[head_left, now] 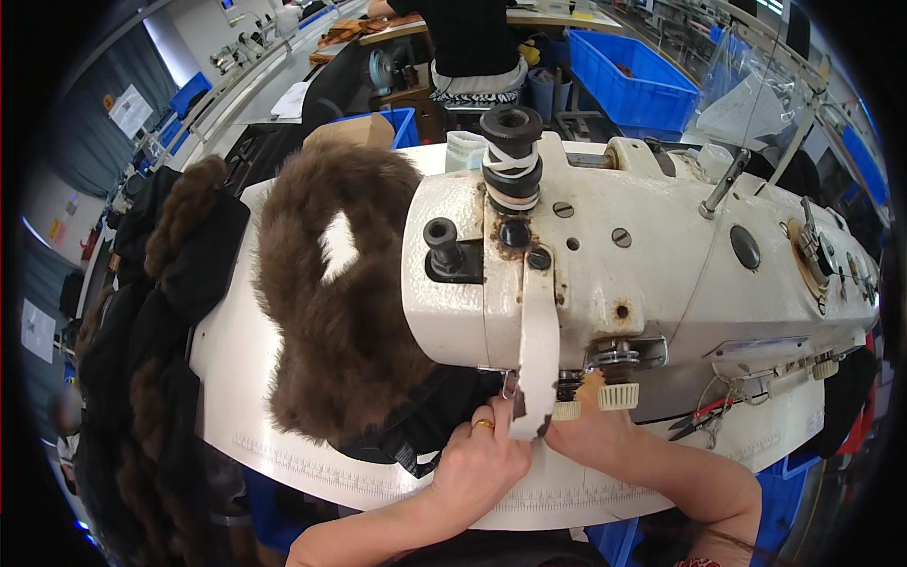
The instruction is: Sewing fur trim onto a garment using an industrial sewing machine.
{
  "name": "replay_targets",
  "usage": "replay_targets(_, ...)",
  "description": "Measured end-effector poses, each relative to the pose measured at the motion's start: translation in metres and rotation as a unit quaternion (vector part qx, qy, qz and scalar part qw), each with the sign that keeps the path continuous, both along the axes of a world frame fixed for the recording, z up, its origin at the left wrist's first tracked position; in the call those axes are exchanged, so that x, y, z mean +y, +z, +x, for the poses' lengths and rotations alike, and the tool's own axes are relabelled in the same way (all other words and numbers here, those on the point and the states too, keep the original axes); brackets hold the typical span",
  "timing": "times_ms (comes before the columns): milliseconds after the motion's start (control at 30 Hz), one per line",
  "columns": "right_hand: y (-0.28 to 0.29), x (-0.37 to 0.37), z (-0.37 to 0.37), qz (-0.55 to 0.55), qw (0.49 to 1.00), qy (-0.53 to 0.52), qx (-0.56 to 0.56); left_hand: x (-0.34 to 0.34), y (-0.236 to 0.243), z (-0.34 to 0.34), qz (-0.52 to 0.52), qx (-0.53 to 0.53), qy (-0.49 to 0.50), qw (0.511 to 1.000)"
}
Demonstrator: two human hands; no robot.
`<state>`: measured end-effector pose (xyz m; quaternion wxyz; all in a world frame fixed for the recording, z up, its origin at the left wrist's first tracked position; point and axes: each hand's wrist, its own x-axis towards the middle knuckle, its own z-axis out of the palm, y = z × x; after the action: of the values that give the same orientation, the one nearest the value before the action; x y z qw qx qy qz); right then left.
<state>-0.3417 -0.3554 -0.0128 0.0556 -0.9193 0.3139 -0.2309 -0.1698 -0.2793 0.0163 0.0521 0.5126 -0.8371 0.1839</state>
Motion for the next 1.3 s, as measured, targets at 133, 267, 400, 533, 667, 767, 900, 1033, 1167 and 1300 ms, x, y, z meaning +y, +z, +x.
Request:
replay_targets(133,-0.005,-0.002,-0.002,0.021,1.0,0.007,-0.004,-0.006,-0.008,-0.003,0.005,0.03,0.019,0.999)
replay_targets(267,-0.003,-0.008,-0.003,-0.002,1.0,0.011,-0.01,-0.014,-0.015,-0.003,-0.014,0.136,0.023,0.99)
replay_targets(400,-0.001,-0.011,-0.001,-0.009,0.997,0.001,-0.073,-0.019,-0.019,0.0,-0.037,0.067,0.04,0.996)
replay_targets(533,0.0,-0.01,-0.002,0.01,0.997,-0.012,-0.074,-0.019,-0.016,0.004,-0.089,-0.017,0.023,0.996)
replay_targets(667,0.003,-0.009,-0.007,0.008,0.993,0.007,-0.114,-0.021,-0.011,0.005,-0.061,0.004,0.015,0.998)
replay_targets(767,0.006,-0.01,-0.007,-0.007,0.994,0.015,-0.111,-0.021,-0.007,0.003,-0.023,0.067,0.019,0.997)
replay_targets(900,0.008,-0.009,-0.001,-0.007,0.992,0.087,-0.087,-0.009,0.009,0.005,0.016,0.091,0.001,0.996)
replay_targets(1033,0.005,-0.006,0.01,0.029,0.99,0.091,-0.107,0.011,0.042,0.023,-0.01,0.105,-0.089,0.99)
replay_targets(1167,-0.001,0.003,0.027,0.0,0.993,0.04,-0.107,0.01,0.075,0.049,-0.001,0.085,-0.133,0.987)
replay_targets(1300,-0.007,0.006,0.038,-0.079,0.992,0.036,-0.091,-0.011,0.083,0.053,0.039,0.069,-0.191,0.978)
